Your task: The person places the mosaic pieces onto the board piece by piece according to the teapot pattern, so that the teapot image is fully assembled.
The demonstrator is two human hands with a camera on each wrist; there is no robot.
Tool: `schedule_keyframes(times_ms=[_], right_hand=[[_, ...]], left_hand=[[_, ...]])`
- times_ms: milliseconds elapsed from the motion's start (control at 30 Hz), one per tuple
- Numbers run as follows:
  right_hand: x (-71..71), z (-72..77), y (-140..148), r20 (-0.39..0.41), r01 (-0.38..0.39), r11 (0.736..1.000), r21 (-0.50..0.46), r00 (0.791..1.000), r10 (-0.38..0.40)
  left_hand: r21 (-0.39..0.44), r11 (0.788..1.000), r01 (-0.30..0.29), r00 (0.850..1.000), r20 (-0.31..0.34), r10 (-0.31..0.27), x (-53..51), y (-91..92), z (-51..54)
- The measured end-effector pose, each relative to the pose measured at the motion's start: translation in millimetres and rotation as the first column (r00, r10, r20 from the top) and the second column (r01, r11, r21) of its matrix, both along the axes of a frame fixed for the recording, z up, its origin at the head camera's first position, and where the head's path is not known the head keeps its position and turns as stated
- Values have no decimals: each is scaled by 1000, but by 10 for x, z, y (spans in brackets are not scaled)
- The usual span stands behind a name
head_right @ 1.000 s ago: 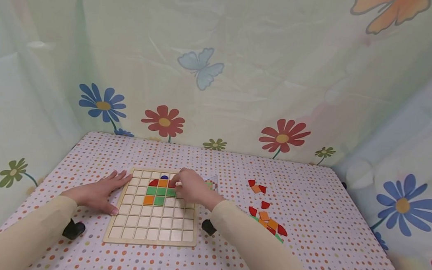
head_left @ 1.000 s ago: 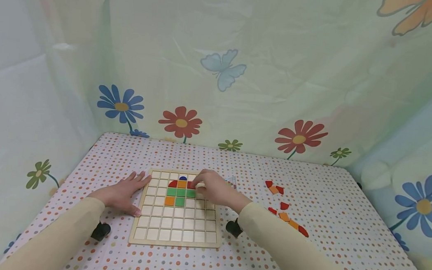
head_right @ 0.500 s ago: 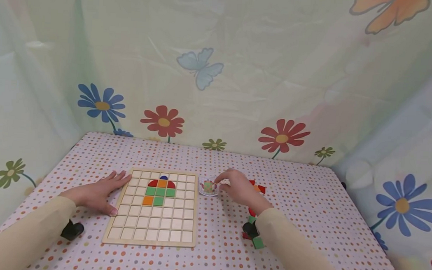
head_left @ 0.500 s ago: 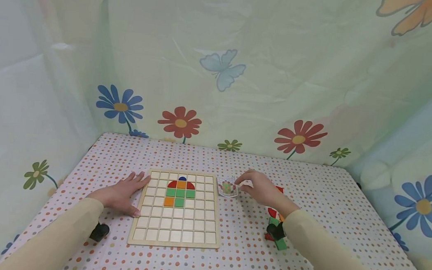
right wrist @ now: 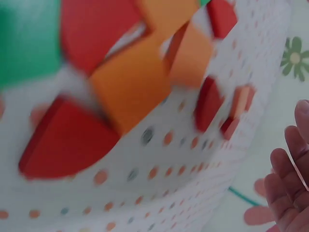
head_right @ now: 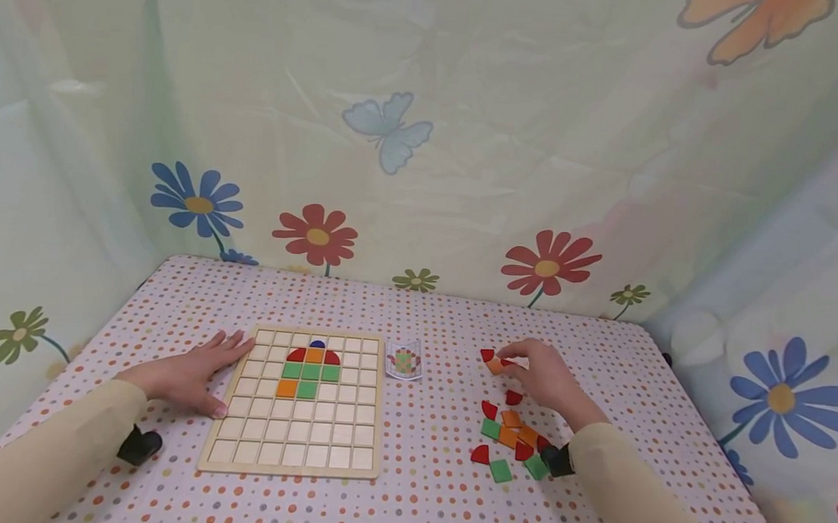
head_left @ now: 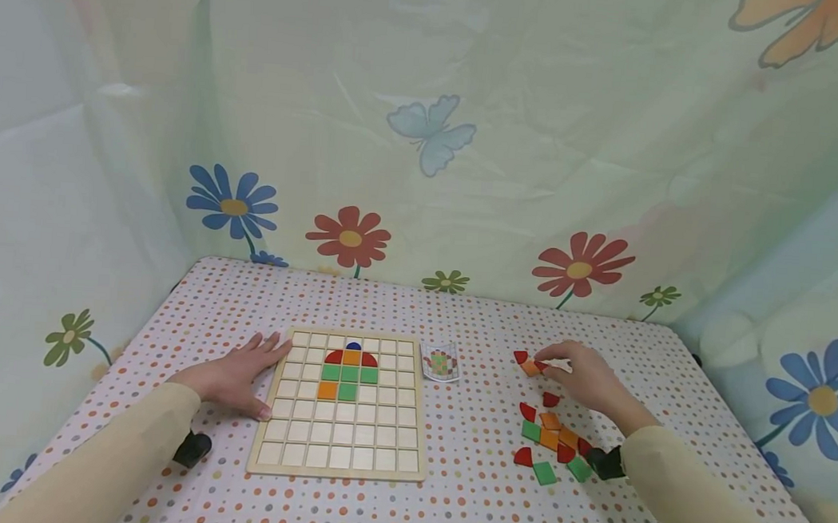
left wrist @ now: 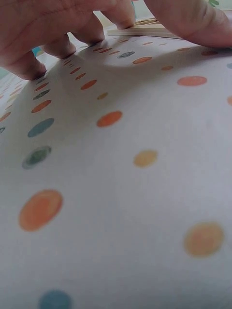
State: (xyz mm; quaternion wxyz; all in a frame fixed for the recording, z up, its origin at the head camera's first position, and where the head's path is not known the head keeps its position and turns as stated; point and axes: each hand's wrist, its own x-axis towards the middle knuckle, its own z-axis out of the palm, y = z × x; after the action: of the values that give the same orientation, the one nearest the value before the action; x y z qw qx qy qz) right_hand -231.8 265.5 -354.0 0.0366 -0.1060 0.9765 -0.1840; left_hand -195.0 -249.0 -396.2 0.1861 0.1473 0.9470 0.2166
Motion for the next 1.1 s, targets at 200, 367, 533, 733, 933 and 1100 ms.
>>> schedule_keyframes(times_ms=[200, 367, 533, 733, 933, 1100], right_hand=[[-76, -78, 129, 43, 45, 999, 20, 998, -45], [-174, -162, 133, 92, 57, 998, 38, 994, -60], [-245, -211, 95, 116, 54, 993, 102, 991, -66], [-321, -286, 52, 117, 58, 984, 170, 990, -79], [-349, -317, 40, 104, 54, 980, 193, 992, -75], [-321, -287, 27, 103, 29, 983, 180, 994, -49]], left_hand=[[6, 1000, 1, 1000, 3, -1, 2, -4, -6], [16, 1000, 5, 1000, 0, -5, 13, -7, -1], [15, 1000, 9, 1000, -1, -9, 16, -8, 8], [2, 1000, 9, 1000, 1, -9, 5, -7, 6], [-3, 1000, 0, 1000, 5, 0, 1, 8, 6], [-11, 1000, -9, 1000, 6, 9, -2, 6, 4]])
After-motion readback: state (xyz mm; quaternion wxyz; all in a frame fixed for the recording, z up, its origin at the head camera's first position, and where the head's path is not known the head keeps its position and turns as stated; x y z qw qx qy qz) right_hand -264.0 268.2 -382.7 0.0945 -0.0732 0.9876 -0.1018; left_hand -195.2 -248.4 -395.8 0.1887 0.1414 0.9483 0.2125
